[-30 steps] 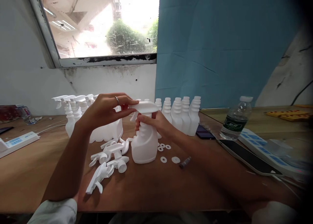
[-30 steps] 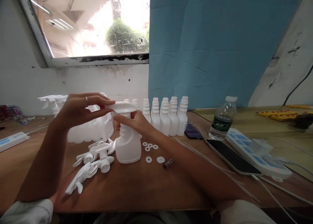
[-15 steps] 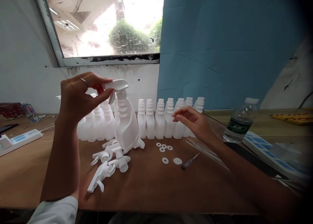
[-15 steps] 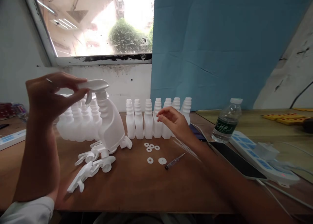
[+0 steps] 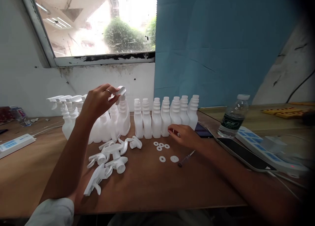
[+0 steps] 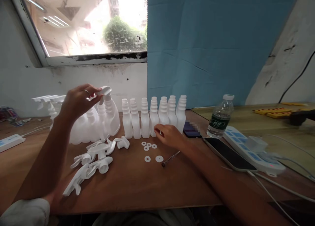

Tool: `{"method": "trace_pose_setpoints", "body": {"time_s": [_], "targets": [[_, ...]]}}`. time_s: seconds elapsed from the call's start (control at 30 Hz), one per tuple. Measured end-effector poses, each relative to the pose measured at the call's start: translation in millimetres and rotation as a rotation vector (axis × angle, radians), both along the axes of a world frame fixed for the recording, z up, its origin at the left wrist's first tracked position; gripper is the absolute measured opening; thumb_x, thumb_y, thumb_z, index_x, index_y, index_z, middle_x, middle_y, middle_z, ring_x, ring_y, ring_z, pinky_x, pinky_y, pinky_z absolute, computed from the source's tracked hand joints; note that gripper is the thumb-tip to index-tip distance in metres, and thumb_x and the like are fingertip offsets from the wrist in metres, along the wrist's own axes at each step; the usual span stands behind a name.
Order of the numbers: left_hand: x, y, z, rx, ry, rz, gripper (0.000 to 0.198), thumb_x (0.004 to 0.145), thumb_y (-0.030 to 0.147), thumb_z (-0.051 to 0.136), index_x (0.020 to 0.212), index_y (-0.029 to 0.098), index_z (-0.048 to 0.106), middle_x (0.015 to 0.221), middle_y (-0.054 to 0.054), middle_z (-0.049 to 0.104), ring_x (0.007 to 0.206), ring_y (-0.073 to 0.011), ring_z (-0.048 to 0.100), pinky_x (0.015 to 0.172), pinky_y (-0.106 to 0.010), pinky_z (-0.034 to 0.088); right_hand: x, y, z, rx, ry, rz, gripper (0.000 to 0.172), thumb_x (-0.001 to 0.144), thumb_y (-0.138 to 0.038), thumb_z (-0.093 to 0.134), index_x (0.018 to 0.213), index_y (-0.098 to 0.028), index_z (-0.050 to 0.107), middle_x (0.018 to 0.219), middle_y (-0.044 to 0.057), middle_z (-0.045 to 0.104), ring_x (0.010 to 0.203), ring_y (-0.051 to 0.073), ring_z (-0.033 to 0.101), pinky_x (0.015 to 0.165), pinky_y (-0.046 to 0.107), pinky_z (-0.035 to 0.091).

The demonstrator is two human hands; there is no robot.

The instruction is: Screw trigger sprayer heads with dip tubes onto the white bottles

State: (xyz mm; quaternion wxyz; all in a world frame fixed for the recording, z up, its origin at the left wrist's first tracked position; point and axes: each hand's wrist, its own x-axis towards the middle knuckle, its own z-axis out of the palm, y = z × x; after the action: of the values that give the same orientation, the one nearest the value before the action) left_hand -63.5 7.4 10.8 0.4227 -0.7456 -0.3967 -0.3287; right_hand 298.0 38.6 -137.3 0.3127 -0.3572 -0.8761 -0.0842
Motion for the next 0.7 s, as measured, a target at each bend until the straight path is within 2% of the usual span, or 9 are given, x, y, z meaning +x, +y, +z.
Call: {"method": "trace_pose_setpoints", "body": {"time_s": [0.33, 0.57, 0.7], "targets": [[0.2, 23.5, -12.6, -0.175, -0.004, 0.089, 0.027, 0.094, 0.029, 0.047, 0.098, 0.013, 0.069, 0.094, -0.009, 0.073, 0.063, -0.0153, 0.063, 0.055, -0.027, 0.046, -4.0, -3.8, -2.3, 0.007, -0.119, 0.010, 0.021, 0.093, -0.025, 0.040, 0.092, -0.017, 0.060, 0.066, 0.005, 0.065, 0.057, 0.018, 0.059, 0.058, 0.028, 0.036], [-0.2, 27.2, -14.4, -0.151, -0.048, 0.083, 0.025, 0.090, 0.031, 0.053, 0.100, 0.014, 0.069, 0.091, -0.010, 0.071, 0.081, -0.0231, 0.064, 0.065, -0.033, 0.049, -2.8, -3.0, -1.1, -0.116, -0.184, 0.009, 0.022, 0.093, -0.027, 0.040, 0.096, -0.019, 0.061, 0.070, 0.005, 0.068, 0.060, 0.019, 0.061, 0.059, 0.029, 0.039], [1.5, 25.9, -14.3, -0.132, -0.011, 0.065, 0.028, 0.091, 0.034, 0.050, 0.099, 0.015, 0.069, 0.085, -0.010, 0.067, 0.082, -0.0250, 0.060, 0.068, -0.037, 0.049, -3.3, -3.4, -2.0, -0.240, -0.246, 0.063, 0.021, 0.092, -0.026, 0.043, 0.092, -0.021, 0.063, 0.073, 0.004, 0.068, 0.062, 0.019, 0.061, 0.060, 0.029, 0.040]]}}
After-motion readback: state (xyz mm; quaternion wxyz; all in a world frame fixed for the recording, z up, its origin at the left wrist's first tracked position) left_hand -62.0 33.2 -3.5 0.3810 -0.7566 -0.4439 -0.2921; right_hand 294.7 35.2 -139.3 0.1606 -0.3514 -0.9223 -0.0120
